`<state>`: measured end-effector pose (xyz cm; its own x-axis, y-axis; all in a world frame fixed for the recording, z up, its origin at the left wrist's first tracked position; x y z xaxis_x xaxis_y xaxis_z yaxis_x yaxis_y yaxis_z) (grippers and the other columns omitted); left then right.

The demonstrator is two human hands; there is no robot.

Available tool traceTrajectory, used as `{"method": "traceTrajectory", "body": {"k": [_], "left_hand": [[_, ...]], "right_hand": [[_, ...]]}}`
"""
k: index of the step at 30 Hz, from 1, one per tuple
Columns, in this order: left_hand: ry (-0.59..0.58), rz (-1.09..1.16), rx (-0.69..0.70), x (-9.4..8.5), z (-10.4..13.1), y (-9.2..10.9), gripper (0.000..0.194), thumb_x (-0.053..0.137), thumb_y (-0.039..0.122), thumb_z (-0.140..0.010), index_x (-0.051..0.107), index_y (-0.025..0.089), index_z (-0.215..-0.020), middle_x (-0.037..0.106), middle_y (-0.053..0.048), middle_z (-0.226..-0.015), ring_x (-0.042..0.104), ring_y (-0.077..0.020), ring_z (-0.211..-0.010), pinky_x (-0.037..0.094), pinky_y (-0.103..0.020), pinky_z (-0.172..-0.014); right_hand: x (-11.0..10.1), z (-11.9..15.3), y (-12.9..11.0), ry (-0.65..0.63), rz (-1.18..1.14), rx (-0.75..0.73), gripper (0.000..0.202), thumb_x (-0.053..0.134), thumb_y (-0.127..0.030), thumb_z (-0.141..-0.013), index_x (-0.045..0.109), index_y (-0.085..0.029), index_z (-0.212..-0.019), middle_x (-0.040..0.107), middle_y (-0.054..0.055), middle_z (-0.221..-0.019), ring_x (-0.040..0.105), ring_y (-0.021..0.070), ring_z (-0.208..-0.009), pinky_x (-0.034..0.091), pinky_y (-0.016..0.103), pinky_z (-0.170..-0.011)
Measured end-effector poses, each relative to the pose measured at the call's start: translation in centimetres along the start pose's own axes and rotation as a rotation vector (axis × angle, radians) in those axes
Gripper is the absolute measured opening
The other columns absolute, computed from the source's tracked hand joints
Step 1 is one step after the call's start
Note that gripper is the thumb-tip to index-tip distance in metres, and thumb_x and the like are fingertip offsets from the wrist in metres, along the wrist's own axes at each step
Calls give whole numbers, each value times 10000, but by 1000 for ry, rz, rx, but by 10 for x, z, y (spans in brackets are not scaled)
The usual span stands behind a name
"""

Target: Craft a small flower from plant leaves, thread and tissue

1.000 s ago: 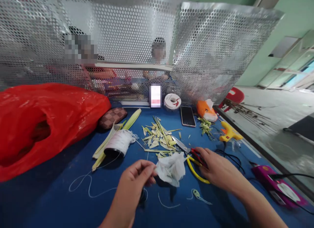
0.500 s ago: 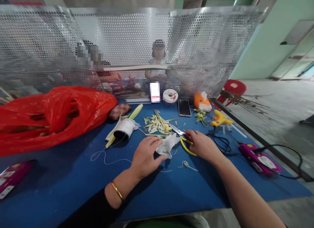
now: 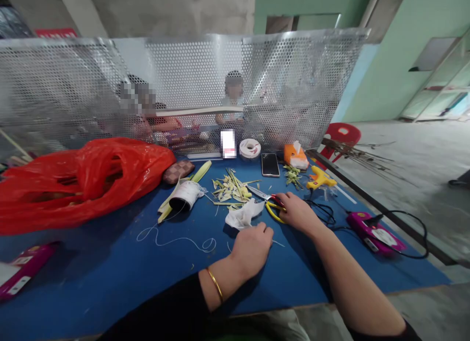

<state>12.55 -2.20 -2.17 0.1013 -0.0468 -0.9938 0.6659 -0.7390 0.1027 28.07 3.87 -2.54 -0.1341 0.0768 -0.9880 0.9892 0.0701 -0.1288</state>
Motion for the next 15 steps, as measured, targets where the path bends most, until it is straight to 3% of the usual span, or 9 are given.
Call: {"method": "traceTrajectory", "body": {"k": [2, 5, 7, 9, 12, 15], "left_hand": [[57, -38, 41, -4, -1, -2, 157, 445, 181, -963, 598, 161, -936, 647, -69, -881, 649, -202, -757, 491, -302, -620], [266, -61, 30, -31, 2, -18, 231, 403, 188, -979, 604, 178, -867, 646, -59, -828, 629, -188, -751, 472, -292, -650], [392, -57, -48, -55, 4, -38, 246, 399, 206, -985, 630, 185, -900, 660, -61, -860, 627, -180, -779, 465, -286, -692], [459, -56, -219, -74, 5, -65, 228, 427, 203, -972, 650, 180, -927, 677, -68, -896, 636, -180, -824, 457, -276, -714], [289, -36, -372, -75, 4, -91, 187, 567, 225, -894, 663, 187, -1050, 708, -75, -973, 659, -216, -896, 470, -297, -744], [124, 41, -344, -56, 4, -89, 292, 646, 407, -839, 683, 197, -1039, 719, -78, -969, 674, -255, -902, 489, -324, -737]], "right_hand": [[2, 0, 0, 0, 0, -11, 475, 525, -86, -767, 581, -103, -1238, 608, 125, -1010, 570, 208, -867, 355, 266, -715], [6, -1, 2, -3, -3, -21, 475, 519, -73, -771, 581, -101, -1241, 608, 126, -997, 568, 205, -841, 351, 268, -707], [7, -1, 2, -5, -7, -31, 484, 516, -68, -775, 576, -103, -1255, 606, 127, -996, 569, 208, -844, 349, 271, -711], [8, -1, 2, -4, -9, -40, 490, 511, -66, -782, 571, -103, -1267, 602, 129, -998, 571, 214, -852, 347, 275, -716], [7, 0, 1, -1, -6, -45, 480, 502, -51, -786, 574, -97, -1258, 603, 127, -981, 573, 216, -858, 343, 276, -717], [7, -1, 0, 10, -1, -52, 472, 510, -28, -775, 582, -106, -1235, 612, 117, -967, 570, 206, -859, 341, 268, -721]]}}
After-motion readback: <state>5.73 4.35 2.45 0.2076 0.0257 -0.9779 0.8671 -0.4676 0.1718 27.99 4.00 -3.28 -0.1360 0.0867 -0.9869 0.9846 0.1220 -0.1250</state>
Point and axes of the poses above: each hand's wrist, its own z-axis away from the middle knuckle, its own x-axis out of the palm, y = z × x, the point moved 5 cm from there along -z, towards the middle knuckle
